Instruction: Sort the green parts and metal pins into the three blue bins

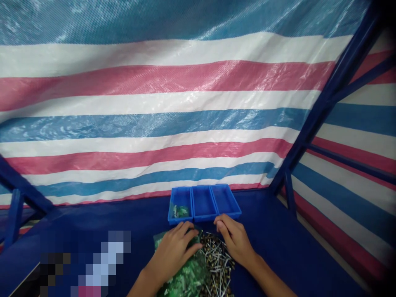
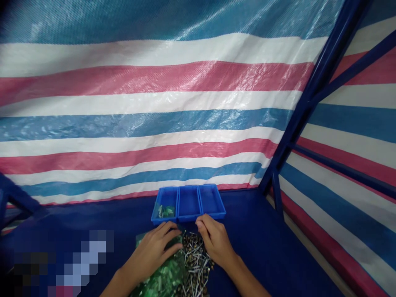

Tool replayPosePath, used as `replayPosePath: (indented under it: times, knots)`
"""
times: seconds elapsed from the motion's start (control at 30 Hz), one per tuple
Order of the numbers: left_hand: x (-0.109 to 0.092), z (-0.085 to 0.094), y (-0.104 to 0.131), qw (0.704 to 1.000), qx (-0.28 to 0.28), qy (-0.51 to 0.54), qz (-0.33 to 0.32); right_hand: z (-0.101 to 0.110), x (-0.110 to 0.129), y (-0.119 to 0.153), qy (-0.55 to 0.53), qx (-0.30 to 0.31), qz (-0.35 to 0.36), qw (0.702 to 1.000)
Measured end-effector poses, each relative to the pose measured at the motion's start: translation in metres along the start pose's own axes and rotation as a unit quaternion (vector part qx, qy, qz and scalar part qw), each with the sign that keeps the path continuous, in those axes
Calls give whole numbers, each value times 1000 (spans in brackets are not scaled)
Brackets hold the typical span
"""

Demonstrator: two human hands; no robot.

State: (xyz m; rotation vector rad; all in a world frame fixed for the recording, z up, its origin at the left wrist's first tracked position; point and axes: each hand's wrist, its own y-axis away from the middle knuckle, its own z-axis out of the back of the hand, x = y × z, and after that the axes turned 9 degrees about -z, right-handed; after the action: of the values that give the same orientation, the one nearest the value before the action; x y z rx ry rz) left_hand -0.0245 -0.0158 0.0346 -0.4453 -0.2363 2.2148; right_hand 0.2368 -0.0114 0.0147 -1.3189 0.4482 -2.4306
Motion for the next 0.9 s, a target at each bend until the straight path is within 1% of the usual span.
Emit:
replayPosePath:
  times: [0.23,0.33,0.47,0.53,0.7,0.8,0.9]
  knots:
    - [6,-2,1,999,-13,-21,28,0,-2,1,6,-7,3,1000]
    - [6,-5,1,999,-16,-16,22,-1,-4,1,5,-24,3,1000]
    - [8,-7,1,999,-40,-14,14,-1,-5,1,7,-48,2,999]
    - [9,-7,0,999,-44,-16,10,0,-4,0,7,-51,-2,999]
    - [5,-3,-1,999,-31,-15,-3,2,-2,0,5,-43,-5,999]
    - [3,-1,-1,999,-30,-19,4,3,-2,2,12,-45,-18,999]
    - [2,-1,-1,1000,-16,-24,5,4,-3,3,11,-52,-37,998]
